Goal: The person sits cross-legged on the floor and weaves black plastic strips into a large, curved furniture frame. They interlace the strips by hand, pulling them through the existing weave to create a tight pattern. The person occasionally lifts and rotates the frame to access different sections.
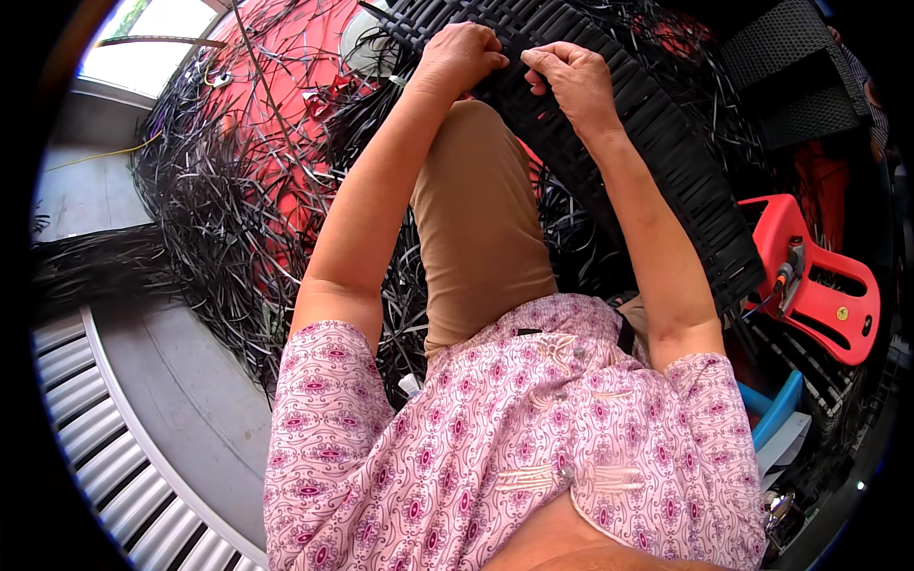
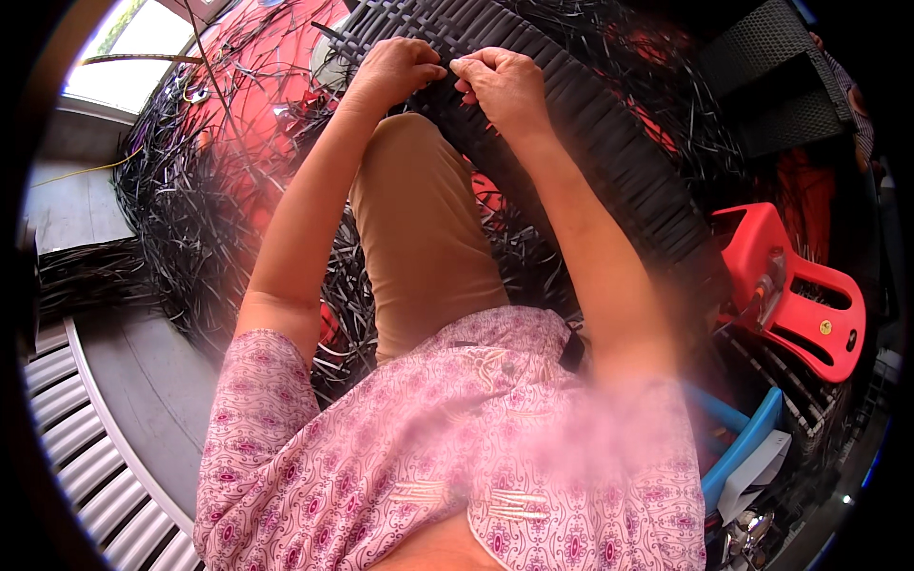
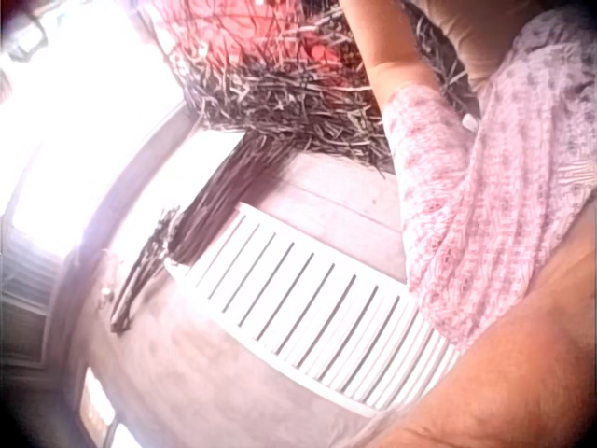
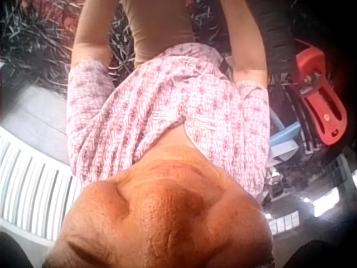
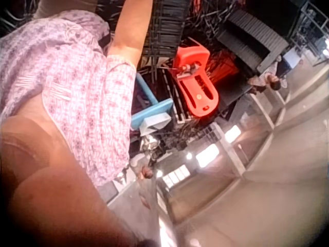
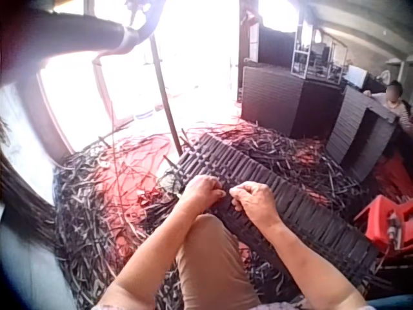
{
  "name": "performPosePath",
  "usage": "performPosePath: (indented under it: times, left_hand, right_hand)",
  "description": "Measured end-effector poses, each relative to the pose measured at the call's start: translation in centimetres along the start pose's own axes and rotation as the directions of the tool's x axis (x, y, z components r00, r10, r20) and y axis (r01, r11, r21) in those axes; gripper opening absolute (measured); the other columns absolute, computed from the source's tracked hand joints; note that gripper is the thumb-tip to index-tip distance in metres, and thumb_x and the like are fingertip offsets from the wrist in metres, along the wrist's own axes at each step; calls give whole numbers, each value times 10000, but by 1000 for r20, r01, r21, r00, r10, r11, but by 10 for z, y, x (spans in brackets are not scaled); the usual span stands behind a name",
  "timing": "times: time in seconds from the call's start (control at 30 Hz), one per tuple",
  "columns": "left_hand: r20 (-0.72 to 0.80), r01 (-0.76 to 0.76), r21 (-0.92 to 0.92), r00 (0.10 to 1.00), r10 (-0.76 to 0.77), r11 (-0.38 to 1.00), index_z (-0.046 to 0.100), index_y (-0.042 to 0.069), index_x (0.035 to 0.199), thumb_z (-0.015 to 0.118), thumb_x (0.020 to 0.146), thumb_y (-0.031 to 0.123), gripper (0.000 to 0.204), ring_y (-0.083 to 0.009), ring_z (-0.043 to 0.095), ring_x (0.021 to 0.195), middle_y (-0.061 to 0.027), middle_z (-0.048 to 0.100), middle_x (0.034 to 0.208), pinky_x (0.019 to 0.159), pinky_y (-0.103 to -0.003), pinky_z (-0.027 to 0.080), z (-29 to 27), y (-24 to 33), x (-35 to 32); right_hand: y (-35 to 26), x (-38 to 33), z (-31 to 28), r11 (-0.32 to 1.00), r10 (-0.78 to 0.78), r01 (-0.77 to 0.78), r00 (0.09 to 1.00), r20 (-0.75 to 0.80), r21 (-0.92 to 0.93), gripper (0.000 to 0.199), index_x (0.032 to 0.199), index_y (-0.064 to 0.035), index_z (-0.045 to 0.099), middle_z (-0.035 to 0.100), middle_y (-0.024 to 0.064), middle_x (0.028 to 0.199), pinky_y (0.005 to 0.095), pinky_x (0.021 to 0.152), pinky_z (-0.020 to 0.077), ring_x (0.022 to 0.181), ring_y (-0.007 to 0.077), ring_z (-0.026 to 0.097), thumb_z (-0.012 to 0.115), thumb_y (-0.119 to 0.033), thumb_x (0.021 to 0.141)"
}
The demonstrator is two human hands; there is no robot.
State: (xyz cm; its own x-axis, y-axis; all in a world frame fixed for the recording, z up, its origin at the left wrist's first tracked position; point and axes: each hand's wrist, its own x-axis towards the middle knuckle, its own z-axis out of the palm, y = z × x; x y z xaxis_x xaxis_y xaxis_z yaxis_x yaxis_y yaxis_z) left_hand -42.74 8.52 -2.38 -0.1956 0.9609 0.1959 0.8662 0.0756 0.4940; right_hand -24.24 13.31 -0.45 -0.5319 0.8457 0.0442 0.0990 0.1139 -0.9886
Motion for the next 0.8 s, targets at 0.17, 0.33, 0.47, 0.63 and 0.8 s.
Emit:
performPosePath:
  times: [0.17,0.33,0.47,0.63,0.8]
  left_hand:
    - [101,48,-140,994,-34,989,732,-18,1007,712,838,224,295,-207,730,689,-147,738,829,724,-337,567,-6,2,4]
    - [106,-27,-173,993,46,984,719,-24,1030,637,870,155,254,-205,730,680,-160,736,842,711,-337,572,-5,-4,5]
    - [118,-7,-221,992,34,975,707,-32,1047,598,874,118,254,-208,730,686,-149,732,839,710,-342,573,-1,-9,4]
    - [140,20,-290,990,21,957,696,-50,1053,596,876,101,254,-194,713,678,-135,724,844,688,-329,568,2,-12,5]
    - [247,166,-431,967,-61,887,681,-43,1054,608,921,134,233,-142,672,662,-82,702,833,632,-277,546,1,-15,10]
  right_hand:
    - [-4,2,5,975,2,-19,997,-72,-223,215,870,-24,754,722,96,723,281,637,567,659,139,703,714,-235,856]
    - [7,20,9,778,-59,31,998,-25,-628,226,786,-29,738,712,77,674,290,664,569,645,147,708,664,-238,827]
    - [2,31,16,616,46,-33,999,-6,-787,303,933,-60,755,730,193,965,440,901,539,995,372,692,631,-304,801]
    - [-10,32,23,565,66,-24,998,16,-825,307,998,-67,747,717,213,1039,448,917,535,1028,372,686,628,-282,814]
    - [-8,30,29,529,-1,5,1000,5,-849,273,992,-69,750,718,215,1025,451,900,544,1017,374,690,635,-259,834]
